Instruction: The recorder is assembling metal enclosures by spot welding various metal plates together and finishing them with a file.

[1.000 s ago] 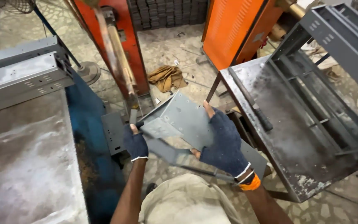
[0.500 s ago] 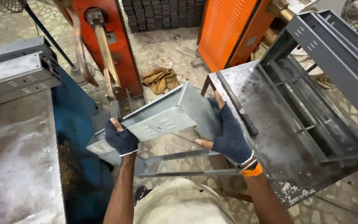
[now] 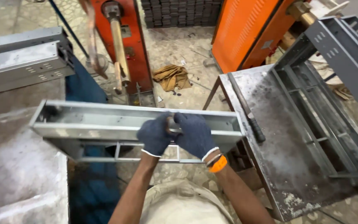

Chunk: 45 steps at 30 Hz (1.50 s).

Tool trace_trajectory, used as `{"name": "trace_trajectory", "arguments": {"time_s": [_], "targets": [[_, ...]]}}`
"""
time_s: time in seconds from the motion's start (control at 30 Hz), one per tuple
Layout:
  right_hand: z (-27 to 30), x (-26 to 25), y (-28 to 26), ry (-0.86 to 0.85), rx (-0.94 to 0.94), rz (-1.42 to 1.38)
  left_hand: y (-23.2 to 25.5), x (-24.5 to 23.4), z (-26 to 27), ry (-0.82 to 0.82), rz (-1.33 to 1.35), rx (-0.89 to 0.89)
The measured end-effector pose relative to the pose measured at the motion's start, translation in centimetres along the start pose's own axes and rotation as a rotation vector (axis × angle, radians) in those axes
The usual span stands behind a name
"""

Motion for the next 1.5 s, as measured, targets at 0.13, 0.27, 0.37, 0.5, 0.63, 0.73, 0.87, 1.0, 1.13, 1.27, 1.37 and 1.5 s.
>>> {"name": "trace_trajectory", "arguments": {"time_s": [0.13,0.27,0.37,0.5,0.63,0.73,0.87,1.0,1.13,1.27,1.37,1.5], "targets": [[2.1,4.0,1.2,0.087,-0.015,-0.223,-0.2,0.0,-0.4,-0.023,0.056,0.113],[2.9,4.6,2.6,0.189,0.042,-0.131,-1.4,-1.0,-1.8,-0.134,-0.123,0.172],[3.2,4.1,3.8,0.233,0.047,-0.128,-3.7,-4.5,-4.0,-0.121,-0.145,0.285],[4.0,5.5,7.6,0.053,0.033,-0.242,-6.7,-5.1,-3.6,-0.263,-0.217,0.127],[1.6,5.7,7.5,-0.128,0.155,-0.308,-6.1,-1.8,-1.7,-0.246,-0.262,-0.009],[0.3,7.0,4.7,-0.169,0.124,-0.342,-5.0,0.1,-0.8,-0.231,-0.23,-0.084],[0.0,11.9,3.7,0.005,0.008,-0.489,-4.1,1.2,-1.3,-0.245,-0.25,-0.171],[-0.6,13.9,3.2,0.052,0.172,-0.65,-3.5,-0.4,-2.8,-0.398,-0.259,-0.259],[-1.1,16.5,5.2,0.082,0.241,-0.85,-1.3,-6.1,-4.9,-0.332,-0.132,-0.036],[-0.7,15.6,7.7,0.037,0.307,-0.899,-0.2,-16.0,-6.4,0.219,-0.22,0.055],[-0.2,15.1,8.5,0.056,0.361,-0.984,-4.0,-21.3,-8.0,0.554,0.019,-0.12],[0.4,15.9,9.3,0.084,0.388,-1.051,-17.2,-19.3,-6.5,-0.022,0.336,-0.729]]}}
Point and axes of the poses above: each hand's wrist, its own z-axis away from the middle knuckle, its own x-axis out of the palm, y = z × x, the point moved 5 cm from there along -z, towards the middle knuckle, and after that the axes turned 5 degrees about z, right-handed, at the moved point
